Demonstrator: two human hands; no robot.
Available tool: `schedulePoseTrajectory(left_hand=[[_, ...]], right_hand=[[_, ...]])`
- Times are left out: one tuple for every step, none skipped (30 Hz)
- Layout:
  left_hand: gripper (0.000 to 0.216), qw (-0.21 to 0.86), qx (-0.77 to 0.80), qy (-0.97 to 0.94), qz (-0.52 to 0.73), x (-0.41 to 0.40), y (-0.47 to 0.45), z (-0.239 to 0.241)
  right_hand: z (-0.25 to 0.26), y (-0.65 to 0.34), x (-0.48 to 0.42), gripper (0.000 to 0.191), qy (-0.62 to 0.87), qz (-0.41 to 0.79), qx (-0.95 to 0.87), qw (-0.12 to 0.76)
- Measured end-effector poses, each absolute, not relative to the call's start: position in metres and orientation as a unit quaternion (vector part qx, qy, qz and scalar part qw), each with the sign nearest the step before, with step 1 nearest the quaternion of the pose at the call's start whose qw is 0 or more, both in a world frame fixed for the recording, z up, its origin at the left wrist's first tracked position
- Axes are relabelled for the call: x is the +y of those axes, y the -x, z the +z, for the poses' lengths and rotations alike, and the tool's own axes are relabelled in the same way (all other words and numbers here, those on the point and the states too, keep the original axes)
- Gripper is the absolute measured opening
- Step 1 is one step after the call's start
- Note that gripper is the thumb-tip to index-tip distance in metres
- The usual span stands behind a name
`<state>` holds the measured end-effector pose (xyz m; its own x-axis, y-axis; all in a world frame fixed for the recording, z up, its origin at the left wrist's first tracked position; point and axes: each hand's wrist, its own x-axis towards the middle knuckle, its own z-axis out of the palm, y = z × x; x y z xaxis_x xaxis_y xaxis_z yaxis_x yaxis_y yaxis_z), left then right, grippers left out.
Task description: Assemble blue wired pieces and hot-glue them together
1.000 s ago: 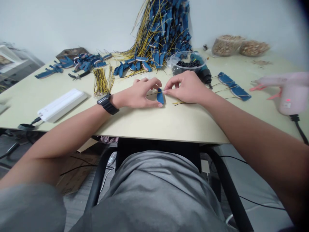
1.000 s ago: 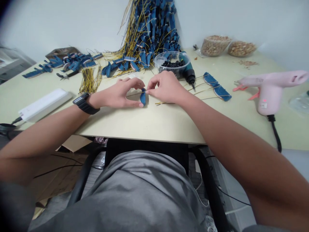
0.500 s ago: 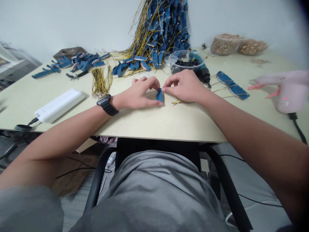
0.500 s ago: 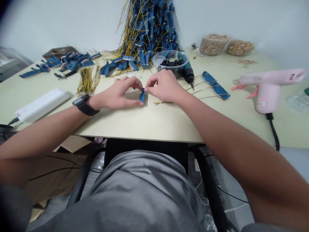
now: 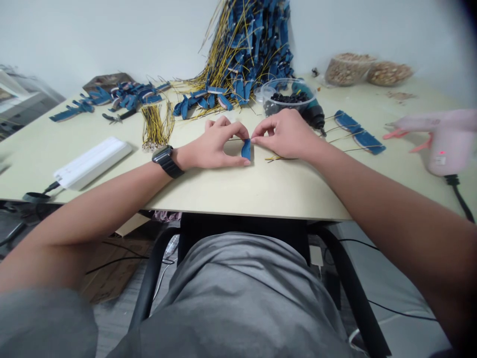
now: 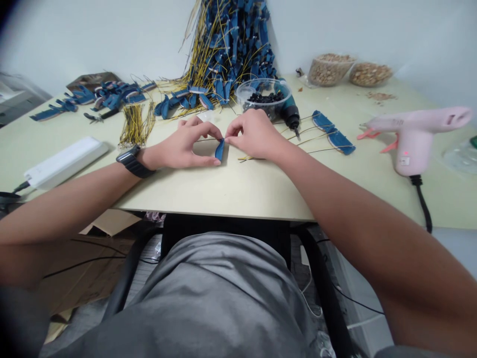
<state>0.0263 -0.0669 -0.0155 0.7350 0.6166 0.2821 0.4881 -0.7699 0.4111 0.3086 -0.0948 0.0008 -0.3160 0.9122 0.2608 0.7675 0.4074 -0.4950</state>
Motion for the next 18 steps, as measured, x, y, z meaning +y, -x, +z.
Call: schedulePoseTrajectory(left_hand=[[0.095, 0.156, 0.300, -0.918, 0.205, -0.0671, -0.0263, -0.0153], [0.096, 0.156, 0.300, -0.918, 0.206, -0.0674, -0.0263, -0.0152], [0.096, 0.156, 0.300, -0.918, 0.208, -0.0676, -0.0263, -0.0151], [0.097, 0.156, 0.301, -0.917, 0.210, -0.0678, -0.0264, -0.0151], [0.097, 0.156, 0.302, -0.917, 0.211, -0.0679, -0.0265, -0.0151], [0.097, 0.156, 0.302, -0.916, 0.212, -0.0678, -0.0266, -0.0153], [0.096, 0.156, 0.303, -0.916, 0.213, -0.0677, -0.0267, -0.0155], [0.095, 0.155, 0.303, -0.916, 0.214, -0.0675, -0.0268, -0.0158], [0.095, 0.155, 0.303, -0.915, 0.215, -0.0671, -0.0268, -0.0162], [0.094, 0.154, 0.303, -0.915, 0.217, -0.0668, -0.0269, -0.0166], [0.094, 0.154, 0.303, -0.915, 0.218, -0.0665, -0.0269, -0.0170], [0.094, 0.153, 0.302, -0.915, 0.219, -0.0662, -0.0268, -0.0174], [0.094, 0.153, 0.302, -0.915, 0.220, -0.0659, -0.0268, -0.0178], [0.094, 0.153, 0.302, -0.915, 0.221, -0.0658, -0.0268, -0.0182], [0.094, 0.152, 0.302, -0.915, 0.222, -0.0658, -0.0267, -0.0184], [0.094, 0.152, 0.303, -0.914, 0.222, -0.0658, -0.0268, -0.0186], [0.094, 0.152, 0.304, -0.914, 0.222, -0.0659, -0.0268, -0.0186], [0.094, 0.153, 0.305, -0.913, 0.222, -0.0661, -0.0269, -0.0184]], right_hand=[[0.0007, -0.3083, -0.0951, 0.020, 0.523, 0.139, -0.801, 0.255], [0.0006, -0.3081, -0.0954, 0.019, 0.520, 0.136, -0.804, 0.254], [0.0005, -0.3079, -0.0957, 0.018, 0.517, 0.133, -0.807, 0.253], [0.0003, -0.3078, -0.0960, 0.017, 0.513, 0.131, -0.810, 0.253], [0.0001, -0.3076, -0.0963, 0.016, 0.508, 0.129, -0.812, 0.254], [-0.0001, -0.3075, -0.0965, 0.015, 0.505, 0.129, -0.814, 0.256], [-0.0002, -0.3073, -0.0967, 0.014, 0.502, 0.129, -0.815, 0.258], [-0.0003, -0.3072, -0.0967, 0.013, 0.499, 0.130, -0.817, 0.259], [-0.0004, -0.3071, -0.0966, 0.013, 0.497, 0.131, -0.818, 0.257], [-0.0006, -0.3071, -0.0964, 0.013, 0.496, 0.131, -0.820, 0.254], [-0.0007, -0.3072, -0.0960, 0.014, 0.495, 0.131, -0.822, 0.249], [-0.0008, -0.3073, -0.0956, 0.015, 0.493, 0.130, -0.825, 0.244], [-0.0010, -0.3074, -0.0951, 0.015, 0.491, 0.127, -0.828, 0.240], [-0.0013, -0.3075, -0.0947, 0.016, 0.487, 0.124, -0.831, 0.237], [-0.0015, -0.3075, -0.0945, 0.016, 0.484, 0.119, -0.834, 0.236], [-0.0017, -0.3075, -0.0943, 0.016, 0.481, 0.114, -0.837, 0.236], [-0.0019, -0.3073, -0.0944, 0.017, 0.479, 0.107, -0.839, 0.234], [-0.0021, -0.3071, -0.0946, 0.017, 0.479, 0.101, -0.841, 0.232]])
